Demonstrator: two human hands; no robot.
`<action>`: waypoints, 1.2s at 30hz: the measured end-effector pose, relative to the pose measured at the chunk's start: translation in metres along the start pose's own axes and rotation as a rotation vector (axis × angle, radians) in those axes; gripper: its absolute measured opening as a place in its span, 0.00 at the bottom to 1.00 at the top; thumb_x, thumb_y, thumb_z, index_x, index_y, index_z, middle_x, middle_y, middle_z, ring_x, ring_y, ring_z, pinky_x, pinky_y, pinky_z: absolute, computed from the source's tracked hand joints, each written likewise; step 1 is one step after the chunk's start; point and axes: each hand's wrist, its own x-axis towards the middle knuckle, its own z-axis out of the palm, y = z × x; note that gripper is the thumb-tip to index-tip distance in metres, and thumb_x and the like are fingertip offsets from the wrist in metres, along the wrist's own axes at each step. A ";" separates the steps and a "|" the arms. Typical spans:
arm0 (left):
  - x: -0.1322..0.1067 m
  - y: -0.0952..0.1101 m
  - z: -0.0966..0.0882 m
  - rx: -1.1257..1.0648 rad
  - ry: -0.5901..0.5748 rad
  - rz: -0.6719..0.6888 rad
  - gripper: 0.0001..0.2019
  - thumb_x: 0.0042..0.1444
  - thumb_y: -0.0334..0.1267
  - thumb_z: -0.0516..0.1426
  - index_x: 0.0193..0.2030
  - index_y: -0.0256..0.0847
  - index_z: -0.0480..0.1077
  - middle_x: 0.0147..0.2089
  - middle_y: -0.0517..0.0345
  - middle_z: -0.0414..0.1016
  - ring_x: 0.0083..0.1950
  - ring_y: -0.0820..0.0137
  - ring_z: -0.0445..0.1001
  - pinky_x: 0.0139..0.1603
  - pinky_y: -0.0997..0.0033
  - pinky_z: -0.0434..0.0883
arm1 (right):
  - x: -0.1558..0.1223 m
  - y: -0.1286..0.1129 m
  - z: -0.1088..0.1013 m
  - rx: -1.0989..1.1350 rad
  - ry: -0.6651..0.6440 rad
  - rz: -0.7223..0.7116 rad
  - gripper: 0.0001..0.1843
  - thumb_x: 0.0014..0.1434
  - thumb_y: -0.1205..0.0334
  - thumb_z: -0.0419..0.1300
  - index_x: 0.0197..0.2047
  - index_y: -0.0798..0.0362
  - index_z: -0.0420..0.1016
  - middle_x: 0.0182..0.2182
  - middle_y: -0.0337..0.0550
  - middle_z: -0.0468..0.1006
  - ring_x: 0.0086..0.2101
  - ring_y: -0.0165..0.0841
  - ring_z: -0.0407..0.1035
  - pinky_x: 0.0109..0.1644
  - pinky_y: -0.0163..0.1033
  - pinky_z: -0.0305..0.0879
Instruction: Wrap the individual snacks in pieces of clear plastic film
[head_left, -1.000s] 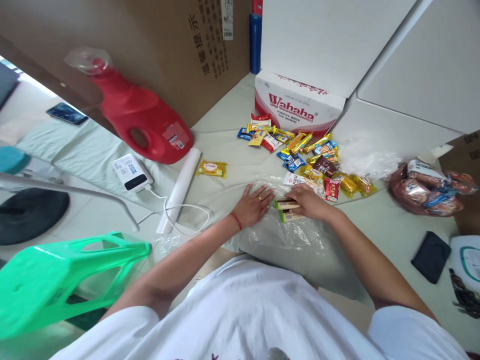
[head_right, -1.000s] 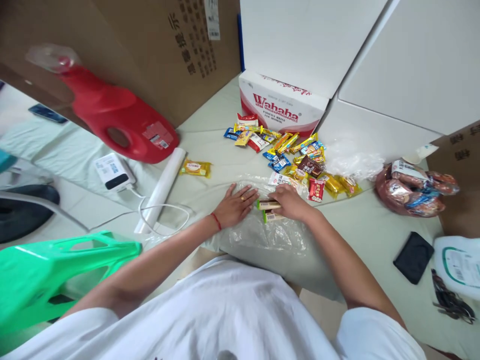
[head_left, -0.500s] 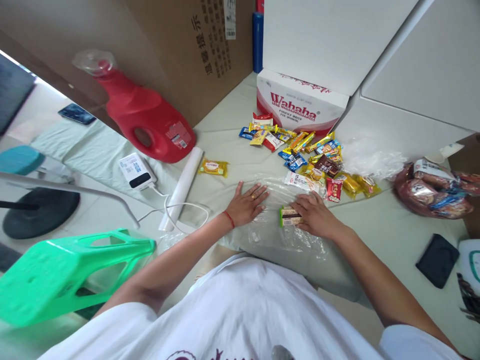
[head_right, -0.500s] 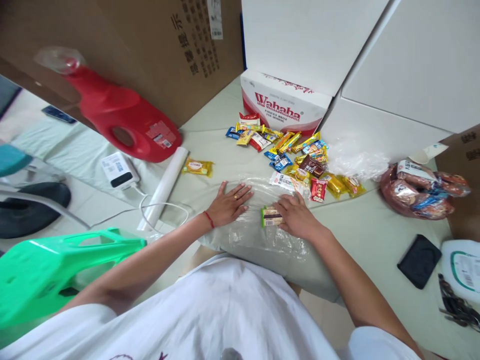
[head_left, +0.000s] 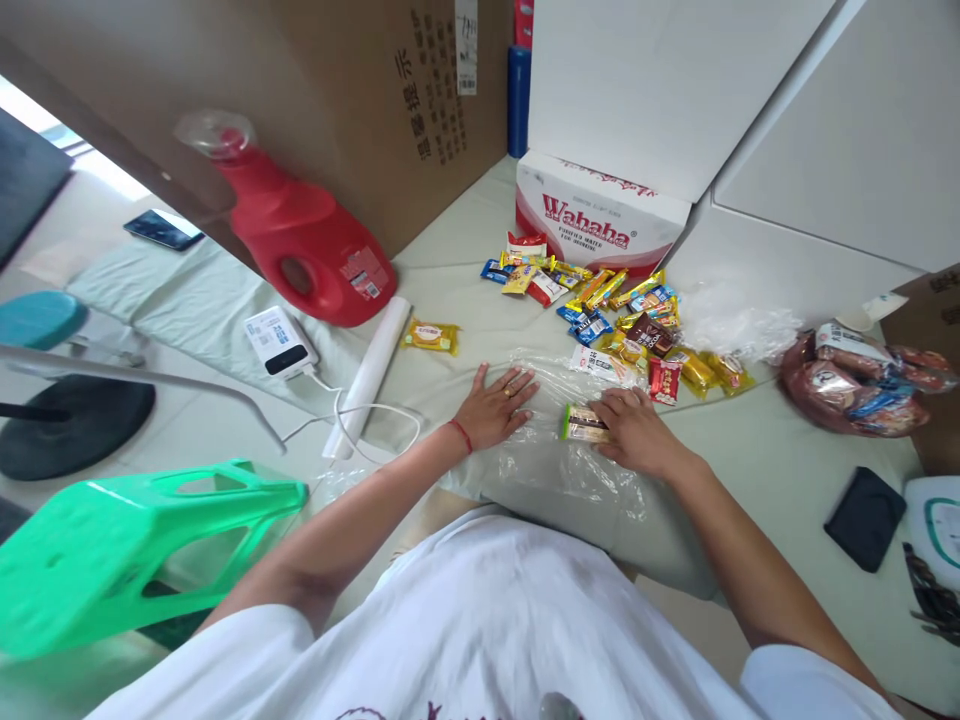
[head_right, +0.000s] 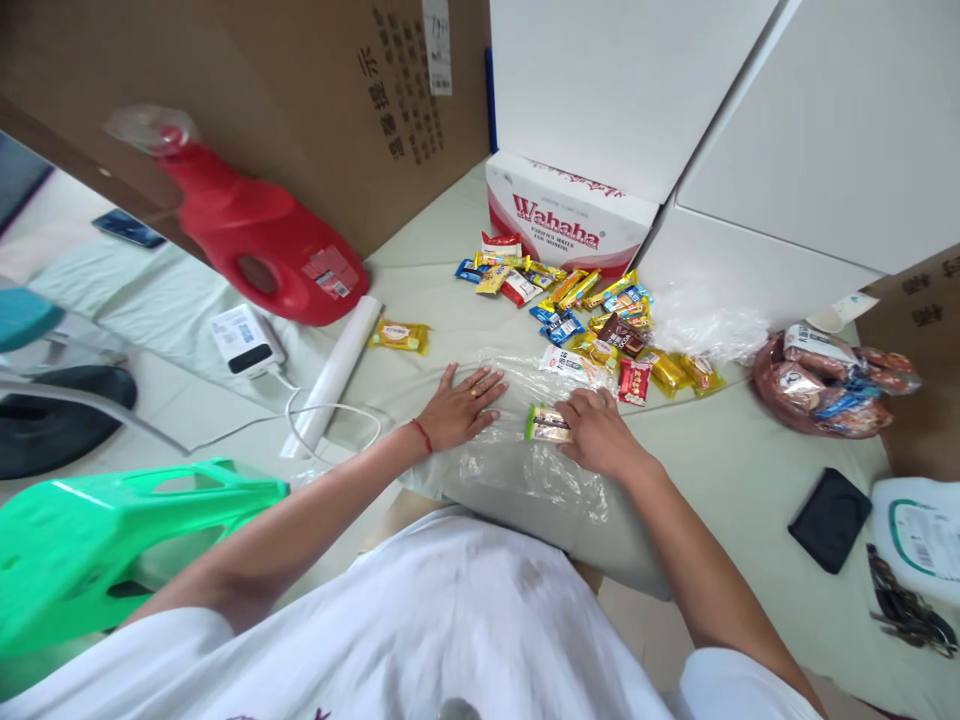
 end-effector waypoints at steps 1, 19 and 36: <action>0.000 0.000 0.000 -0.003 0.000 0.000 0.27 0.74 0.51 0.44 0.77 0.54 0.56 0.79 0.50 0.56 0.79 0.53 0.55 0.75 0.25 0.34 | -0.004 0.001 0.002 -0.003 0.004 0.012 0.31 0.61 0.58 0.62 0.67 0.54 0.68 0.62 0.60 0.73 0.65 0.54 0.57 0.71 0.65 0.43; -0.001 0.002 0.000 0.009 0.022 -0.007 0.28 0.74 0.52 0.44 0.78 0.53 0.55 0.79 0.49 0.56 0.79 0.52 0.55 0.76 0.26 0.36 | -0.009 0.008 -0.002 -0.007 0.055 0.113 0.29 0.61 0.51 0.63 0.62 0.54 0.71 0.57 0.59 0.73 0.61 0.54 0.59 0.65 0.59 0.53; -0.002 0.003 0.001 0.006 0.027 -0.014 0.28 0.74 0.51 0.44 0.77 0.52 0.55 0.79 0.49 0.56 0.79 0.53 0.54 0.75 0.25 0.35 | -0.015 0.025 -0.006 -0.010 0.056 0.155 0.24 0.61 0.47 0.64 0.53 0.54 0.75 0.53 0.58 0.75 0.59 0.55 0.60 0.61 0.56 0.56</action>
